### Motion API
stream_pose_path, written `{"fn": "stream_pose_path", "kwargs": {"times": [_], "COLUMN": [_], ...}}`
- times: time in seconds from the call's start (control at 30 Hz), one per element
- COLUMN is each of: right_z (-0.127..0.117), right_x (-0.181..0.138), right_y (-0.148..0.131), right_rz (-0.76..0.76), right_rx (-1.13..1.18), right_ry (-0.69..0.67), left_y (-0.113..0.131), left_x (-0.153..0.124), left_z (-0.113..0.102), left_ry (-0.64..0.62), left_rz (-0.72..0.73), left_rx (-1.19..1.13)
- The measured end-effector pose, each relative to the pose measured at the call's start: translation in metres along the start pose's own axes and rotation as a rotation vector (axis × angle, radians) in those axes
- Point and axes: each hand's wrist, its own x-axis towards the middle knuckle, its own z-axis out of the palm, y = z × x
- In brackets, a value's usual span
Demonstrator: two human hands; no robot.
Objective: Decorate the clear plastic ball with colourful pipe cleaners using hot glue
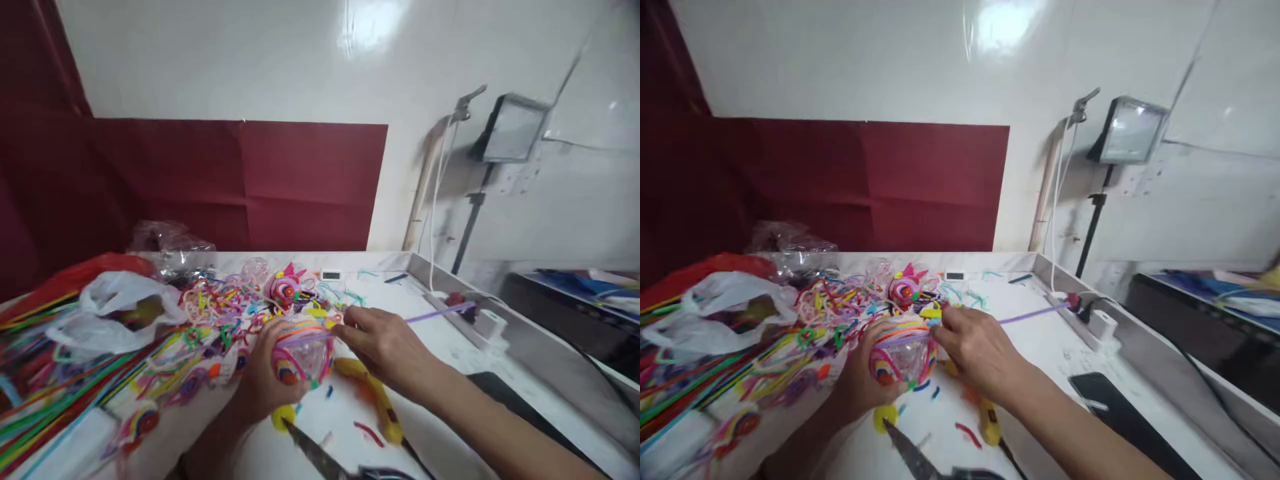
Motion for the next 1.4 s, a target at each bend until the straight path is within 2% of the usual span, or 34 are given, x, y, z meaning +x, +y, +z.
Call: {"fn": "stream_pose_path", "kwargs": {"times": [0.4, 0.73, 0.9, 1.4], "right_z": [0.001, 0.001, 0.004, 0.012], "right_x": [0.002, 0.003, 0.003, 0.006], "right_y": [0.000, -0.005, -0.008, -0.007], "right_rz": [0.014, -0.023, -0.037, -0.096], "right_rx": [0.086, -0.065, -0.128, -0.133], "right_ry": [-0.047, -0.185, -0.234, -0.211], "left_y": [0.011, 0.014, 0.010, 0.009], "left_x": [0.004, 0.002, -0.004, -0.005], "left_z": [-0.007, -0.005, 0.002, 0.011], "left_ry": [-0.026, -0.095, -0.126, -0.178], "left_rz": [-0.076, -0.341, -0.418, -0.431], "left_rx": [-0.038, -0.273, -0.345, -0.419]}}
